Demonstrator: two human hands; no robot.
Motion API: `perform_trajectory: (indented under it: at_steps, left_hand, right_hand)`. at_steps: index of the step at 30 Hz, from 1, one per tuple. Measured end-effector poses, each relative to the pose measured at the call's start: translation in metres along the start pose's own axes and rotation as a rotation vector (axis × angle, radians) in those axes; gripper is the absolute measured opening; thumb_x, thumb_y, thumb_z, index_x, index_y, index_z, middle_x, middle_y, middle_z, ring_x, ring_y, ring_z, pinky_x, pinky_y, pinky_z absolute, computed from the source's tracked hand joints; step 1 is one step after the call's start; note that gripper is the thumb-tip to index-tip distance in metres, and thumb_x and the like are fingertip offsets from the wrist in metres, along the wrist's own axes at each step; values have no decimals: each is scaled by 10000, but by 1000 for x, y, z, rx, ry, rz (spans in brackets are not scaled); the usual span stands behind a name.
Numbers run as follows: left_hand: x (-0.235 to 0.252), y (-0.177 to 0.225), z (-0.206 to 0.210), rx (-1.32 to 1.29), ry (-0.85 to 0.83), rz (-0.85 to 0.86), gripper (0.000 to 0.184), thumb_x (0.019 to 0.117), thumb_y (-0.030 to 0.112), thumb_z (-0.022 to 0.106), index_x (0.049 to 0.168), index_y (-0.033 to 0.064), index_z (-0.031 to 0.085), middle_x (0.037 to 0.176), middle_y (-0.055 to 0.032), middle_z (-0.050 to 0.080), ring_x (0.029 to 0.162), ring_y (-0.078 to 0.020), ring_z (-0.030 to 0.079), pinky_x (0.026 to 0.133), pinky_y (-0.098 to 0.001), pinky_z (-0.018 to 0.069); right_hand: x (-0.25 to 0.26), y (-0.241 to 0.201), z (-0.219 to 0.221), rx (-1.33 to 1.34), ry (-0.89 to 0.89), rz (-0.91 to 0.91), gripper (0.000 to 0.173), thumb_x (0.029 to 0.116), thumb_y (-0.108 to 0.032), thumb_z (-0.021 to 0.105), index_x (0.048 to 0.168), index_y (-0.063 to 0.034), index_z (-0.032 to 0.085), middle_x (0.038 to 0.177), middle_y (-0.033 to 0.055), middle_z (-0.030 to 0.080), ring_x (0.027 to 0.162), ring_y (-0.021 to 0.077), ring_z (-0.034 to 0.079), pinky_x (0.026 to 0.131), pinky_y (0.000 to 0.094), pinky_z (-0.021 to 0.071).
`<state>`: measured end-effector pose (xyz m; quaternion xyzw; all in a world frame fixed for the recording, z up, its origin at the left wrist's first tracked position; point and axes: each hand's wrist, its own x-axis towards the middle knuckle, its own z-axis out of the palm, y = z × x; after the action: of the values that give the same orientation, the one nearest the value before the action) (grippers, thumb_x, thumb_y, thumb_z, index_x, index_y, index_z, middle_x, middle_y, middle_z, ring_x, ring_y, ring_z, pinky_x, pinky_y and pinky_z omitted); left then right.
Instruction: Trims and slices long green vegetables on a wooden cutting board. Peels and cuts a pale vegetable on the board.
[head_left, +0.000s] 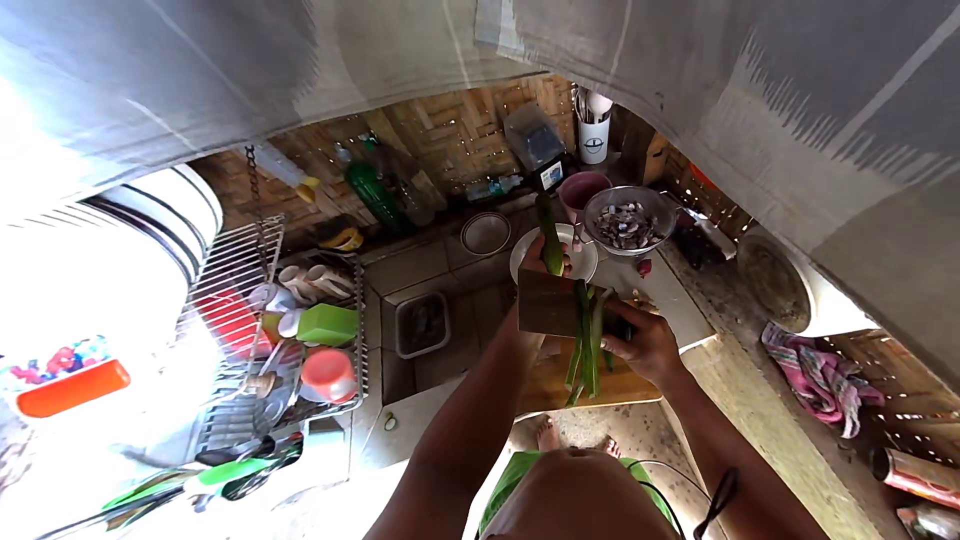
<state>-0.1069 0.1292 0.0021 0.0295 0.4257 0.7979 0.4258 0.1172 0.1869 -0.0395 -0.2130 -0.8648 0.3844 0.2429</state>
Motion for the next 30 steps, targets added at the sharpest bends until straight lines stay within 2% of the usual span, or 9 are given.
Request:
perform_trajectory:
  at_steps: [7,12,17,19,22,25,27,28,30]
  left_hand:
    - [-1,3,-1,55,-40,-22,628,1102,496,112,930,114,580,679,-22,642,493,-114,577,474,-257,501]
    - [-1,2,-3,77,-87,20,597,1111,434,87,948,125,570,696,-12,660,524,-114,604,524,-266,533]
    - [-10,3,-3,70,-95,31,561,1120,423,145,962,109,583,720,-25,668,567,-115,626,563,-258,546]
    - [-22,3,-5,45,-152,51,515,1128,405,236,1008,72,610,786,-37,651,658,-123,641,648,-252,566]
    - [-36,4,-3,39,-196,70,441,1124,377,306,1050,66,610,855,-37,654,734,-112,658,696,-228,569]
    - [-64,2,28,120,-77,146,355,1133,287,323,1096,55,590,864,-45,645,760,-107,645,707,-222,549]
    - [-70,4,47,190,38,125,354,1134,275,271,1033,73,544,797,-19,632,717,-69,634,670,-181,533]
    - [-63,7,48,236,75,94,362,1136,265,239,1035,64,523,781,-12,632,697,-54,636,654,-170,534]
    - [-49,10,33,279,63,48,361,1141,245,226,1111,42,523,841,-22,635,732,-65,632,687,-196,538]
  right_hand:
    - [0,-5,0,-28,22,11,815,805,-801,608,1354,-205,696,1110,91,763,960,265,730,819,543,579]
    - [3,-7,0,-65,20,12,831,812,-822,579,1372,-217,684,1100,93,761,960,268,728,814,542,579]
    - [4,-8,1,-54,38,-3,793,817,-786,612,1365,-219,690,1116,81,762,963,263,728,809,539,579]
    - [4,-8,3,-54,50,-10,774,822,-773,619,1354,-216,696,1111,80,763,961,259,732,805,540,583]
    - [5,-8,3,-56,44,-4,772,827,-769,619,1355,-212,696,1110,82,763,960,256,732,813,533,585]
    - [9,-7,3,-41,32,15,764,831,-754,629,1356,-203,694,1098,87,764,958,261,728,827,535,579]
    - [11,-6,3,-23,21,15,771,830,-753,633,1355,-193,694,1094,92,763,968,265,726,844,544,576]
    - [12,-5,2,-16,19,14,775,829,-758,629,1355,-193,694,1090,90,764,966,262,727,844,542,578]
    - [13,-3,1,2,8,14,776,832,-770,616,1363,-209,688,1074,82,764,946,246,724,837,530,578]
